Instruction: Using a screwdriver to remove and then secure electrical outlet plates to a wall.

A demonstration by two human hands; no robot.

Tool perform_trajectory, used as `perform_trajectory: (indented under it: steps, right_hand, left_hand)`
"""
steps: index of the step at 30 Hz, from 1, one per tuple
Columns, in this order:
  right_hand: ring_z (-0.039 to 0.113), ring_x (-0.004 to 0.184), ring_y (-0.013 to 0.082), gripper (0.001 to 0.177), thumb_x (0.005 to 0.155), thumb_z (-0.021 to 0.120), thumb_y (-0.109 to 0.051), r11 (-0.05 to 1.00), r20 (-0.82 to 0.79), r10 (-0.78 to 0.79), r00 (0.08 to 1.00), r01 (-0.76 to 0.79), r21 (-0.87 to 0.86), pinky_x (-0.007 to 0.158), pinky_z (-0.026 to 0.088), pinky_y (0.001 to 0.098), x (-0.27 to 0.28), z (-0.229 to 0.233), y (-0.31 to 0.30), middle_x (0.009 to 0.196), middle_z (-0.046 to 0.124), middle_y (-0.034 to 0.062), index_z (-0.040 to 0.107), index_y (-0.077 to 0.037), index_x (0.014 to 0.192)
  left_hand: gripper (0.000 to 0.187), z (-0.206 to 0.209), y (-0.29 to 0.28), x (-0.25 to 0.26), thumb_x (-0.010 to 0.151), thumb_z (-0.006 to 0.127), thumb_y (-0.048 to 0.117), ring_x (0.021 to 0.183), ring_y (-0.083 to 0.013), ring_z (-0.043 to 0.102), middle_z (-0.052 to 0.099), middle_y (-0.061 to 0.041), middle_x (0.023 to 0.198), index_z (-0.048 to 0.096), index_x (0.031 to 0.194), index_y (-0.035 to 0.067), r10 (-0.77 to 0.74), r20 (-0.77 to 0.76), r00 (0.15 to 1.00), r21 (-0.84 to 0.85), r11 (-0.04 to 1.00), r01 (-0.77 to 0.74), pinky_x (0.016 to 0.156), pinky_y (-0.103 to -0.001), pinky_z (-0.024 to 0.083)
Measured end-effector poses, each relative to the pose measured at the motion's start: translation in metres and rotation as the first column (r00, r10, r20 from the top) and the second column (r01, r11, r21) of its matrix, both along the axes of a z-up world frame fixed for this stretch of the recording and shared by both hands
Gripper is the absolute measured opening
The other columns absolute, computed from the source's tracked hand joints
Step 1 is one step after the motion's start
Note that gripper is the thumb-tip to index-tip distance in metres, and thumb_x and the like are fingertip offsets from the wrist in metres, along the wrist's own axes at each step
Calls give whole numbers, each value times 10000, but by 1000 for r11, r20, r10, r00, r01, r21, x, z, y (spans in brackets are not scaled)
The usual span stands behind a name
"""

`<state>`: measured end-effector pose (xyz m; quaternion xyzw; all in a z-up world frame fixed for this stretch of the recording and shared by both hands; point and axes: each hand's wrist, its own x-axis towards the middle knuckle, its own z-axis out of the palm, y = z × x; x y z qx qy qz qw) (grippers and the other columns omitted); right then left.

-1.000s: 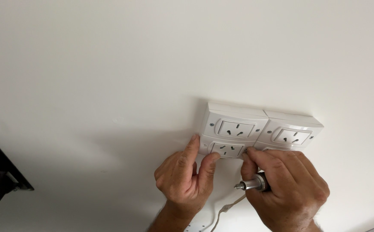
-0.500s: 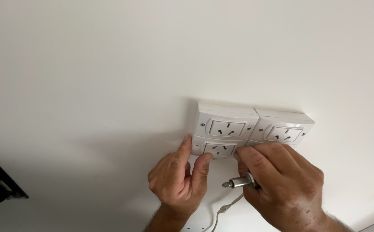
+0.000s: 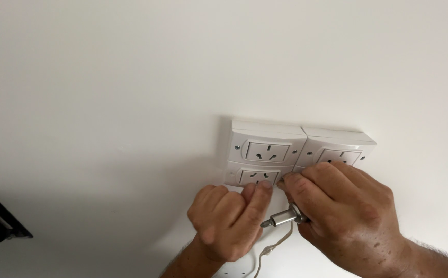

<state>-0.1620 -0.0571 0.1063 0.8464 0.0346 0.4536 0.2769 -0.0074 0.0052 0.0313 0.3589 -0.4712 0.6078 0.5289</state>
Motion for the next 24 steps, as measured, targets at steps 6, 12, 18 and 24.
perform_trajectory:
  steps: [6,12,18,24]
  right_hand:
    - [504,598,208,239,888,591,129,1000,22,17,1000,-17,16,557,450,327,-2,-4,-5,760,582,13,667,-94,852]
    - [522,604,195,280,886,577,164,999,62,51,997,-51,-8,582,474,316,-2,-6,-9,752,589,14,648,-95,806]
    - [541,610,203,245,885,657,150,993,64,69,996,-75,93,552,452,316,-9,-5,-8,746,598,25,659,-90,837]
    - [663,650,211,144,862,768,-133,968,87,180,980,-192,160,621,571,321,-18,1,1,749,682,84,694,-17,819]
  left_hand:
    - [385,4,-10,4,836,516,-154,468,-118,254,266,36,613,796,922,95,81,110,991,-62,995,-75,430,-286,209]
    - [278,-2,-10,10,983,499,75,449,-130,314,346,35,559,767,1049,46,18,152,988,17,1000,-21,445,-313,210]
    - [134,-2,-12,2,915,719,23,459,-143,294,304,35,561,753,1033,77,6,54,999,8,1000,-7,468,-324,174]
    - [238,-13,-16,5,968,813,195,486,-135,314,343,48,591,724,1173,114,12,35,999,39,999,-13,483,-322,198]
